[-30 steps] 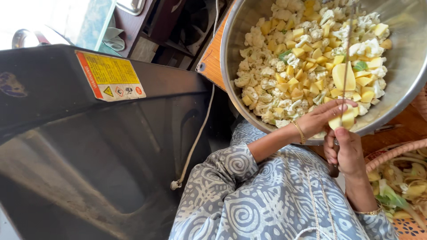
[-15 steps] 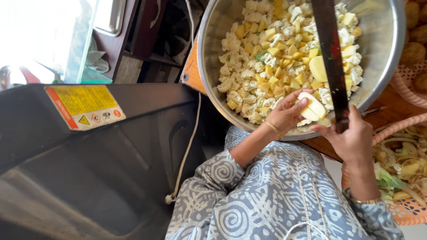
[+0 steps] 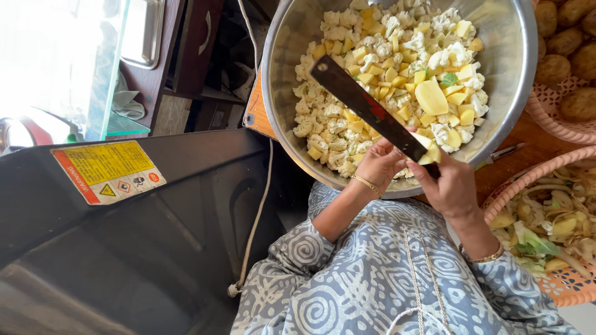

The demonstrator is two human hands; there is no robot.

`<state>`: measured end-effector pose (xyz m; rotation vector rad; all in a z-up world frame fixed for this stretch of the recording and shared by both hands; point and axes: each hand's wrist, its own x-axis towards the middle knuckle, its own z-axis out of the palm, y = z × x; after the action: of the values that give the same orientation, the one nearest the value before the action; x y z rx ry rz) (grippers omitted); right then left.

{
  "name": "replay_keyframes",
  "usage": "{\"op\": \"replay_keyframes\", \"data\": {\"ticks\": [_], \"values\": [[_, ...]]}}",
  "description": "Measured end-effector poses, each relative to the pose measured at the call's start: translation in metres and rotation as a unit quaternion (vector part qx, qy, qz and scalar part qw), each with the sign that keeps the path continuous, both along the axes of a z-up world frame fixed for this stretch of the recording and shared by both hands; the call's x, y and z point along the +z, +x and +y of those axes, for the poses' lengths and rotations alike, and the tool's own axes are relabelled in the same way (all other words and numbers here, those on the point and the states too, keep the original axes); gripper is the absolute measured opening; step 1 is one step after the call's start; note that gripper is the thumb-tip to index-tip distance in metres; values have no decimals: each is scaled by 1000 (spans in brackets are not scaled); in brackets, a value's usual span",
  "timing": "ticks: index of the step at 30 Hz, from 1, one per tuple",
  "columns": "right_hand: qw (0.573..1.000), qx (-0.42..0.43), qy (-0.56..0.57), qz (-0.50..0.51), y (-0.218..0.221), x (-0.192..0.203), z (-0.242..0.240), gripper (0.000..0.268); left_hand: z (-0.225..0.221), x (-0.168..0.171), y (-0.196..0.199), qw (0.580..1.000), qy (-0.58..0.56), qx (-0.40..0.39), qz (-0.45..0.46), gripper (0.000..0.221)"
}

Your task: The person peels potatoes using a knife and cuts them into smaller pieces, placing the chopped potato pieces into a metal bowl containing cauliflower.

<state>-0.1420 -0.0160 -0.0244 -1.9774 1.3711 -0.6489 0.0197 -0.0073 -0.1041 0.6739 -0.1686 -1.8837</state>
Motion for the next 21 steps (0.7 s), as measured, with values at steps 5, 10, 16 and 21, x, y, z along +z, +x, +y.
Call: {"op": "replay_keyframes", "data": {"ticks": [5, 10, 16, 21], "values": [[999, -43, 15, 18, 9, 11, -8, 61, -10, 11, 9, 998, 47, 46, -1, 40], [996, -28, -67, -56, 13, 20, -12, 72, -5, 23, 14, 999, -29, -34, 4, 37], [999, -32, 0, -44, 16, 5, 2, 53, -3, 22, 10, 998, -57, 2, 25, 33], [990, -37, -134, 8, 13, 9, -5, 79, -5, 26, 16, 999, -37, -8, 34, 36]]}}
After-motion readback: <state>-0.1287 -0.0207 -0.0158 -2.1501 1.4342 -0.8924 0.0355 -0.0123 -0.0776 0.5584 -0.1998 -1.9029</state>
